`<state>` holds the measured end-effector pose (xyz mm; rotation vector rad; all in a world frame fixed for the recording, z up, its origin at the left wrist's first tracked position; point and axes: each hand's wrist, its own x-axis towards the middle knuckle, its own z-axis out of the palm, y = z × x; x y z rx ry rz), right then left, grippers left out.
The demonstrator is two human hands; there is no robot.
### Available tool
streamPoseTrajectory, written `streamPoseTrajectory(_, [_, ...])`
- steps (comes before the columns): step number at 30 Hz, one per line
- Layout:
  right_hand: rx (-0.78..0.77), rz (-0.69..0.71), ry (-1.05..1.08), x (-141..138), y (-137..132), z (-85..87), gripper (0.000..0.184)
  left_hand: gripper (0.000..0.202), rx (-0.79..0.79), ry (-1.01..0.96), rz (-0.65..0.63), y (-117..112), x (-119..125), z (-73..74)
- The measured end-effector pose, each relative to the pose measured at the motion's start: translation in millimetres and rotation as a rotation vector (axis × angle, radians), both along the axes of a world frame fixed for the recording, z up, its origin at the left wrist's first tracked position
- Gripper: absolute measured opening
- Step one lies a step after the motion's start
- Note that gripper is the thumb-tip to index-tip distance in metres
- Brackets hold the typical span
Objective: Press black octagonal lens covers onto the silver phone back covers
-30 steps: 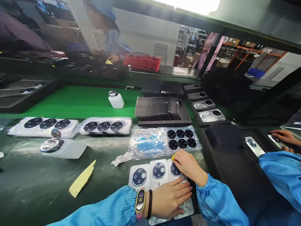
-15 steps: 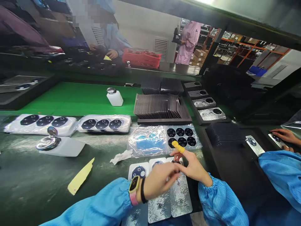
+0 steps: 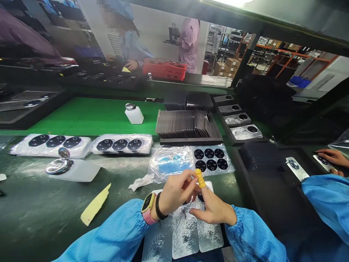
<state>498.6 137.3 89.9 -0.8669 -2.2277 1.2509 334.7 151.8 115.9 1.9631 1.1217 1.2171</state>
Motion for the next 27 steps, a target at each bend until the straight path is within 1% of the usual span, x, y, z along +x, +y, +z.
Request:
streamPoseTrajectory(4, [0.006,-0.026,0.008,0.8,0.0,-1.1,0.06,0.015,-0.039,-0.035,0.007,6.5,-4.9,5.2])
streamPoseTrajectory(7, [0.008,-0.025,0.054,1.6,0.3,-0.5,0.054,0.014,-0.064,-0.045,0.0,8.5,-7.6,9.4])
streamPoseTrajectory(10, [0.016,-0.004,0.102,2.2,1.1,1.7,0.05,0.016,-0.088,-0.063,0.024,8.4,-8.4,11.1])
streamPoseTrajectory(14, [0.089,-0.01,0.105,3.0,1.0,3.3,0.046,0.015,-0.127,-0.117,0.056,11.5,-10.8,13.4])
streamPoseTrajectory(16, [0.166,0.003,0.107,3.2,0.4,2.6,0.054,0.014,-0.189,-0.208,0.092,16.1,-15.1,17.4])
streamPoseTrajectory(19, [0.32,0.02,0.088,2.9,0.2,1.0,0.072,0.02,-0.276,-0.383,0.148,24.3,-24.4,26.1])
streamPoseTrajectory(21, [0.451,-0.01,0.05,1.9,1.3,0.7,0.072,0.026,-0.313,-0.497,0.143,27.8,-29.0,30.8])
streamPoseTrajectory(24, [0.688,-0.105,-0.007,-0.7,4.0,2.2,0.058,0.031,-0.444,-0.678,0.066,29.0,-29.5,34.1])
streamPoseTrajectory(25, [0.752,-0.14,-0.009,-1.6,4.9,3.1,0.05,0.032,-0.502,-0.726,0.039,28.8,-28.1,34.9])
streamPoseTrajectory(27, [0.833,-0.201,0.045,-2.8,6.1,4.9,0.026,0.031,-0.592,-0.788,0.003,28.4,-24.5,37.6])
